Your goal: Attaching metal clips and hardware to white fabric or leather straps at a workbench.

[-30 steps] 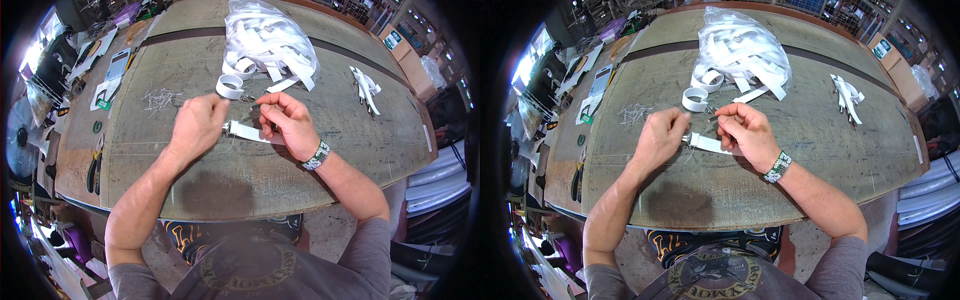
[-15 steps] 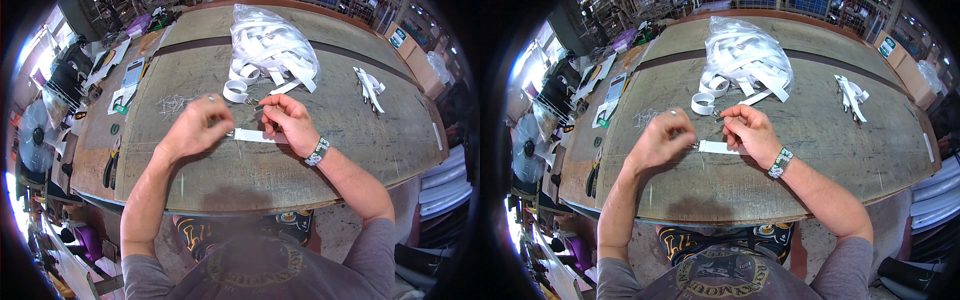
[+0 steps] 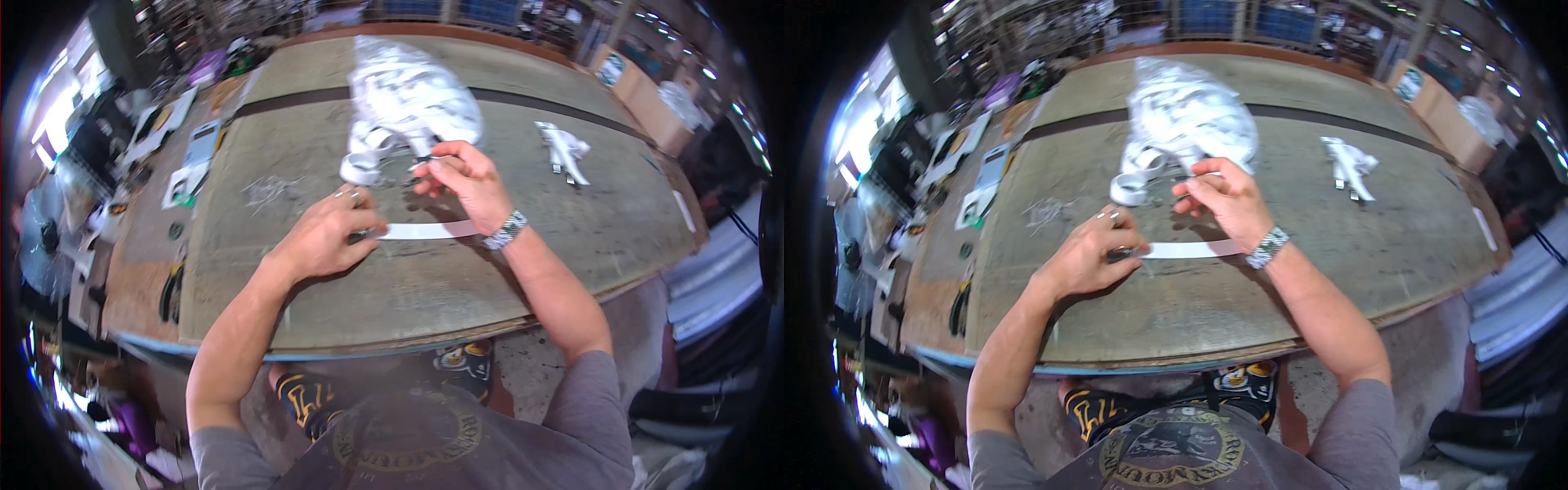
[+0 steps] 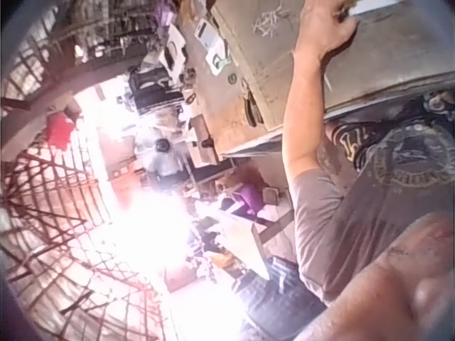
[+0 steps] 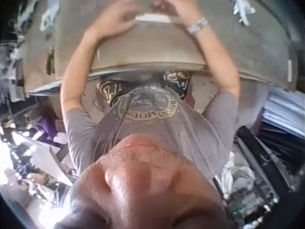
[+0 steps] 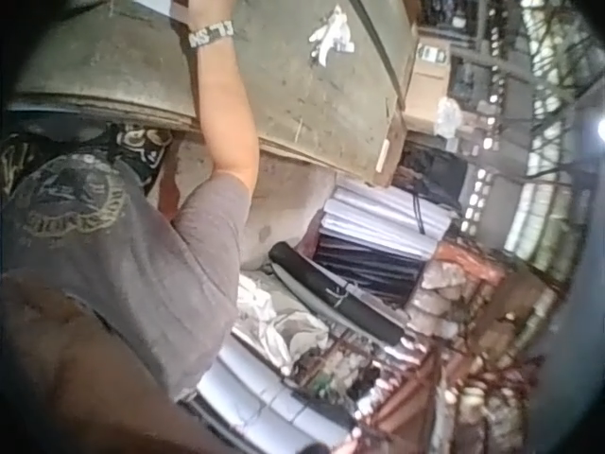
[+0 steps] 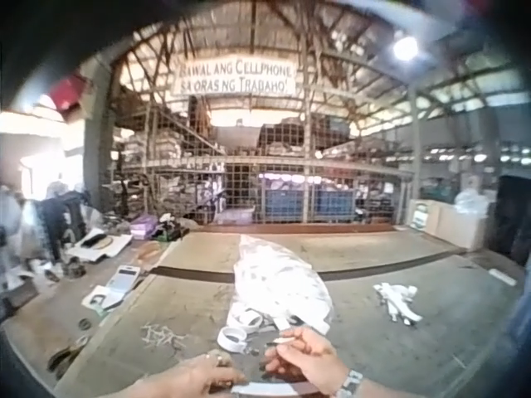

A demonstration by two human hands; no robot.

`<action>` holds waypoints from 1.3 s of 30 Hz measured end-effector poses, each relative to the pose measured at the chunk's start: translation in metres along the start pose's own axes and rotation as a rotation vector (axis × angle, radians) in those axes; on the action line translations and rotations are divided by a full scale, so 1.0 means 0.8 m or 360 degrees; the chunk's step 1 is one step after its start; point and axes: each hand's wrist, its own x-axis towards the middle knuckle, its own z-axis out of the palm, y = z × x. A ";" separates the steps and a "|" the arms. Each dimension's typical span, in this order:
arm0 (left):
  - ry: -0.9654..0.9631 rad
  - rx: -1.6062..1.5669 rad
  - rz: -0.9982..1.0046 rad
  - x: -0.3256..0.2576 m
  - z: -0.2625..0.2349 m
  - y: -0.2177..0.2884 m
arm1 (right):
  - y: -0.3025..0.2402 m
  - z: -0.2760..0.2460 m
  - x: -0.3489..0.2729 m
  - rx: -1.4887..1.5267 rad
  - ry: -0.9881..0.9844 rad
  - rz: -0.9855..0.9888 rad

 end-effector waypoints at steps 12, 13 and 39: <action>0.0158 0.0221 0.0096 0.001 0.014 0.009 | -0.122 -0.202 -0.197 -0.0891 0.1390 -0.0593; 0.0135 0.0195 0.0062 0.003 0.015 0.009 | -0.119 -0.230 -0.224 -0.0920 0.1603 -0.0601; -0.0034 -0.0185 0.0043 -0.009 -0.005 -0.049 | -0.135 -0.252 -0.204 -0.1113 0.0698 -0.0315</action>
